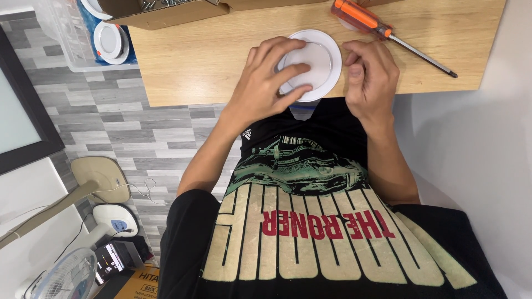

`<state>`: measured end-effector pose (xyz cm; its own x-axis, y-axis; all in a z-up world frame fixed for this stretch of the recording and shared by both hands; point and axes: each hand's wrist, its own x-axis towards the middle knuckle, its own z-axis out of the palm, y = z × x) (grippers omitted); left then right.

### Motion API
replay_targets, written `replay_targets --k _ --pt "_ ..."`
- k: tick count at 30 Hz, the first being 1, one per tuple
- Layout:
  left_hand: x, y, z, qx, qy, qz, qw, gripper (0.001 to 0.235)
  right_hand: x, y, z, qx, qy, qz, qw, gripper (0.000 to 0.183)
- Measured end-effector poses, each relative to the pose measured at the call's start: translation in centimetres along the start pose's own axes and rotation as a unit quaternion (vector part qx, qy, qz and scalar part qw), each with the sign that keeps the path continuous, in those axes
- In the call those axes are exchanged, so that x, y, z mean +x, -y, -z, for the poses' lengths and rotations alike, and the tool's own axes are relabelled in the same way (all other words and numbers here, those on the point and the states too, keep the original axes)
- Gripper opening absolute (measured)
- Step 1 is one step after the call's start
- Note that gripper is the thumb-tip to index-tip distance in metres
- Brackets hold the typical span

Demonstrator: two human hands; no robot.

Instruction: Assembling LED downlight fixtures by fitting the light module into a plastic housing and attaching spring clips.

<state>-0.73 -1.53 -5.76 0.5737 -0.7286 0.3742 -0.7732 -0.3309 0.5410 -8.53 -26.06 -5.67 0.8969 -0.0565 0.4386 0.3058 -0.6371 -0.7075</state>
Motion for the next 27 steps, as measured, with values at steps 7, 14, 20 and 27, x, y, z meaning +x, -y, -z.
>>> replay_targets --k 7,14,20,27 --pt "0.0 -0.5 -0.5 0.072 -0.006 -0.042 0.997 0.037 0.1 0.1 0.1 -0.016 0.001 0.020 1.000 0.062" --pt "0.3 0.1 -1.0 0.061 -0.068 -0.064 0.994 0.027 -0.1 -1.2 -0.4 0.008 -0.016 0.044 0.999 0.062" --pt "1.5 0.4 1.2 0.065 -0.003 -0.087 0.994 0.026 -0.4 -1.7 -0.5 0.003 -0.015 0.039 0.999 0.061" --pt "4.6 0.2 4.5 0.034 0.114 -0.136 0.984 0.028 -0.5 -1.7 -0.5 -0.009 -0.018 0.035 0.999 0.058"
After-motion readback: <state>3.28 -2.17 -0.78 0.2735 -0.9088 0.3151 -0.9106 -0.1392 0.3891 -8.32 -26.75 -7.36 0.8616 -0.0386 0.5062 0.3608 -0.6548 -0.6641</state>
